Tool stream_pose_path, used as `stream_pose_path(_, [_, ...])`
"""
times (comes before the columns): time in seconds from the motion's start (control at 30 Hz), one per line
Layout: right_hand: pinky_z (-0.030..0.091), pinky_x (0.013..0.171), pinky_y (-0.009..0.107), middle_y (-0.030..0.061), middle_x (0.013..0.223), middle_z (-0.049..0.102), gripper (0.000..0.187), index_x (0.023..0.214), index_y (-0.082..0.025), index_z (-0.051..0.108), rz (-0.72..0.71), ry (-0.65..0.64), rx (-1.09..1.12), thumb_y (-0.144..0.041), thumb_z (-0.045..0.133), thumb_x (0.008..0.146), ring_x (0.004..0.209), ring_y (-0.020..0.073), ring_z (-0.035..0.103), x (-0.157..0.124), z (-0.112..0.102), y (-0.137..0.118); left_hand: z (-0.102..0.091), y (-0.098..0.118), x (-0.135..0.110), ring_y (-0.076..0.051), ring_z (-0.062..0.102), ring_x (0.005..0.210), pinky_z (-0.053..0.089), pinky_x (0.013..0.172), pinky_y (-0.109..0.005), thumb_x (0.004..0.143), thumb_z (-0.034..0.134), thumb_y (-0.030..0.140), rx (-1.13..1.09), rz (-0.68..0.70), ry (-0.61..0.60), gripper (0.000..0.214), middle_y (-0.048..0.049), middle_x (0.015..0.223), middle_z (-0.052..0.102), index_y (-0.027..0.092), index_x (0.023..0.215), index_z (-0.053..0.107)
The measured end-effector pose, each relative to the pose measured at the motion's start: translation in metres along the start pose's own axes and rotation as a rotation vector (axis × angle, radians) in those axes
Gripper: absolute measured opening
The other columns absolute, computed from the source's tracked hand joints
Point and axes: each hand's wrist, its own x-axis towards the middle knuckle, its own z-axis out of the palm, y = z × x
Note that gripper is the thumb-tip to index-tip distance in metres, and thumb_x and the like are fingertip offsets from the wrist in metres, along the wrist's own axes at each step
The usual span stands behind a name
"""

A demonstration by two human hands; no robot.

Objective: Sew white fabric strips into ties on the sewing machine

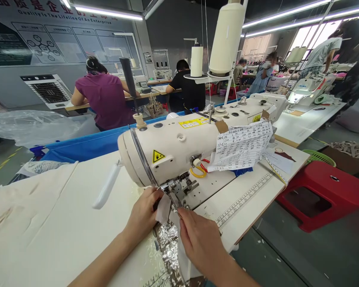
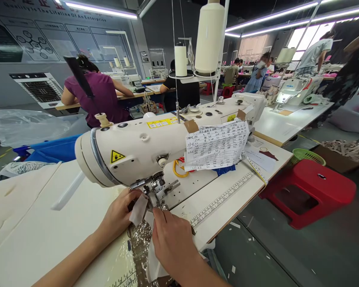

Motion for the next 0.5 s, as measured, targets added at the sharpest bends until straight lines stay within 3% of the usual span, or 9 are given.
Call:
stream_pose_path(0.33, [0.046, 0.056, 0.028, 0.0080, 0.099, 0.074, 0.034, 0.130, -0.015, 0.054, 0.036, -0.029, -0.001, -0.012, 0.052, 0.096, 0.075, 0.0205, 0.071, 0.0002, -0.0009, -0.0008, -0.0073, 0.0053, 0.0049, -0.015, 0.061, 0.070, 0.049, 0.060, -0.025, 0.096, 0.050, 0.034, -0.058, -0.034, -0.002, 0.025, -0.0027, 0.079, 0.065, 0.020, 0.079, 0.060])
stream_pose_path(0.5, [0.050, 0.058, 0.028, 0.0088, 0.101, 0.074, 0.038, 0.131, -0.015, 0.054, 0.036, -0.055, -0.059, -0.009, 0.055, 0.093, 0.078, 0.0223, 0.072, 0.0031, -0.0020, -0.0042, -0.0049, 0.0028, 0.0036, -0.016, 0.062, 0.077, 0.051, 0.066, -0.026, 0.096, 0.051, 0.022, 0.034, 0.138, 0.039, 0.014, -0.0039, 0.085, 0.066, 0.020, 0.086, 0.060])
